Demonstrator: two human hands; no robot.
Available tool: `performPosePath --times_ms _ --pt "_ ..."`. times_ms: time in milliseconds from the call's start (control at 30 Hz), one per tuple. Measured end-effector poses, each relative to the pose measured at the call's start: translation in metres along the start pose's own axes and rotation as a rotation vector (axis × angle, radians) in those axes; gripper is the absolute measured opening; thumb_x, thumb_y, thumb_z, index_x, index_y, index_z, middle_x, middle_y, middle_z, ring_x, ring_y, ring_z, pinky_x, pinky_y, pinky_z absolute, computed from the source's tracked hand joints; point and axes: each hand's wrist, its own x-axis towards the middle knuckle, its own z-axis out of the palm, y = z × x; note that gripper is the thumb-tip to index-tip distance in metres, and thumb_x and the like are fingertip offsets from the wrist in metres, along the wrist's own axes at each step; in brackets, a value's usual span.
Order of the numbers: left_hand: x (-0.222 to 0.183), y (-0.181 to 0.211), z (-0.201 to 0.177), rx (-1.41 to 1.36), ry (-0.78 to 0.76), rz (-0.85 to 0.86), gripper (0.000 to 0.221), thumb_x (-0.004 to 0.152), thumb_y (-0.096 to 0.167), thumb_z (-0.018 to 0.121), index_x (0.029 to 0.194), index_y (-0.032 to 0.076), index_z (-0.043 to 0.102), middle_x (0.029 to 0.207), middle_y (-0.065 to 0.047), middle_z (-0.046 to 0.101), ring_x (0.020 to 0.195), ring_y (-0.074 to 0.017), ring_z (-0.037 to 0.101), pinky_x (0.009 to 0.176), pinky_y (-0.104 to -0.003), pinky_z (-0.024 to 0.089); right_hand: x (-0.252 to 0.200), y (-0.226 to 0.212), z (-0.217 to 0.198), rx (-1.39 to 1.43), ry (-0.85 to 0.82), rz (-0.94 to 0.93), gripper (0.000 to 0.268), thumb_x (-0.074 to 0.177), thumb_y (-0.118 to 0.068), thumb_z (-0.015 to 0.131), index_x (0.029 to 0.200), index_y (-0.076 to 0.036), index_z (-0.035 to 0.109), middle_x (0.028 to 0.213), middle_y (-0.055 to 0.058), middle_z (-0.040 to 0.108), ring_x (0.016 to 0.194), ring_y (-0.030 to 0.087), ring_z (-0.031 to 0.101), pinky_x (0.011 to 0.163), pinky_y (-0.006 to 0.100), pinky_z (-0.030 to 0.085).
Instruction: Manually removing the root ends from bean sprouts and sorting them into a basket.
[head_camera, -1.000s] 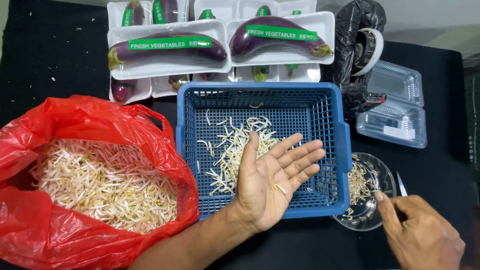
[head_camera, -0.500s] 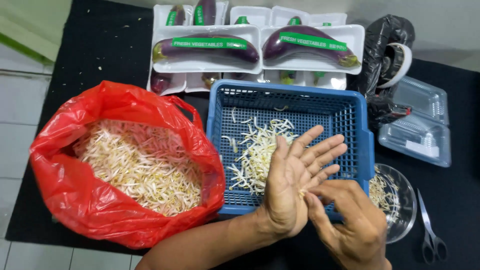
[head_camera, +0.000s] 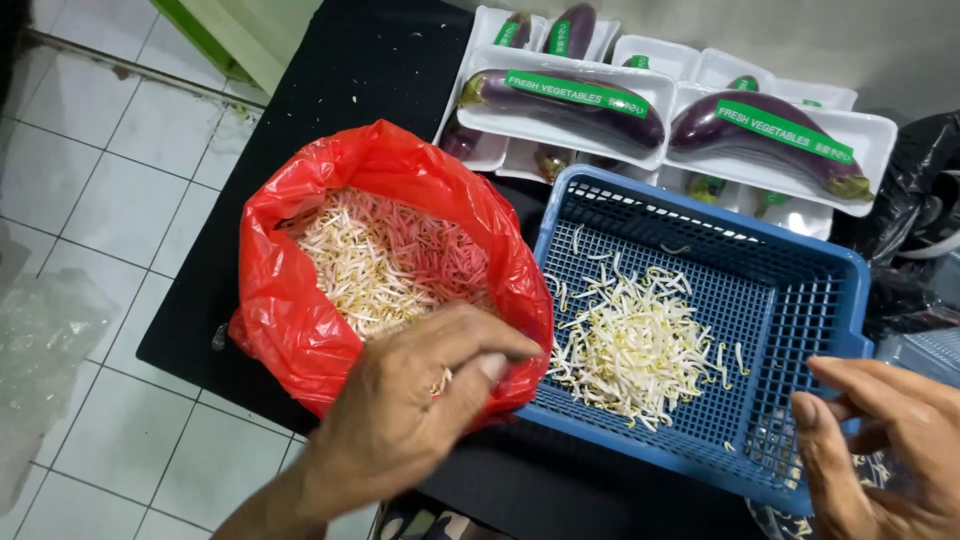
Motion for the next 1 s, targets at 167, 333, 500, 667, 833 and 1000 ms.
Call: performPosePath --times_ms 167,333,500,667,833,1000 --pt "-0.008 -0.067 -0.024 0.75 -0.144 -0.037 0.036 0.091 0.023 0.073 0.123 0.007 0.067 0.119 -0.011 0.068 0.102 -0.0285 0.062 0.08 -0.045 0.053 -0.004 0.05 0.005 0.024 -0.161 0.148 0.045 0.097 -0.014 0.067 0.138 0.004 0.068 0.135 0.025 0.067 0.094 0.033 0.068 0.068 0.039 0.055" --pt "-0.014 -0.101 0.001 1.11 -0.326 -0.133 0.063 0.07 0.044 0.093 0.116 0.012 0.063 0.115 -0.012 0.064 0.108 -0.033 0.06 0.081 -0.052 0.052 -0.021 0.055 0.016 0.082 -0.131 0.214 0.035 0.104 -0.008 0.066 0.136 0.005 0.069 0.134 0.02 0.063 0.092 0.028 0.058 0.075 0.036 0.045" --pt "-0.016 -0.105 0.0 1.058 -0.374 -0.121 0.039 0.072 -0.005 0.068 0.109 0.008 0.063 0.11 -0.016 0.06 0.096 -0.0366 0.062 0.069 -0.053 0.055 -0.021 0.078 0.029 0.017 -0.215 0.215 0.04 0.099 -0.012 0.067 0.138 -0.003 0.069 0.136 0.016 0.065 0.086 0.027 0.063 0.067 0.037 0.045" --pt "-0.026 -0.109 -0.006 1.105 -0.307 -0.024 0.048 0.066 0.017 0.088 0.107 0.012 0.065 0.101 -0.011 0.062 0.09 -0.0341 0.061 0.066 -0.05 0.053 -0.008 0.067 0.039 -0.079 -0.326 0.3 0.047 0.097 -0.028 0.063 0.139 -0.009 0.07 0.139 0.012 0.067 0.094 0.029 0.071 0.075 0.046 0.052" --pt "-0.024 -0.109 -0.013 0.962 -0.36 -0.008 0.035 0.076 -0.022 0.056 0.096 0.006 0.064 0.084 -0.012 0.059 0.074 -0.0305 0.06 0.061 -0.046 0.053 -0.002 0.068 0.055 -0.135 -0.452 0.324 0.051 0.095 -0.03 0.062 0.14 -0.008 0.067 0.132 0.016 0.07 0.097 0.032 0.075 0.071 0.048 0.064" --pt "-0.015 -0.084 -0.033 0.72 -0.27 -0.188 0.007 0.091 0.009 0.07 0.088 0.009 0.063 0.084 -0.006 0.066 0.078 -0.0262 0.066 0.067 -0.045 0.054 0.031 0.078 0.061 -0.135 -0.792 0.582 0.057 0.093 -0.024 0.072 0.148 -0.018 0.056 0.145 0.009 0.062 0.119 0.033 0.073 0.096 0.054 0.065"
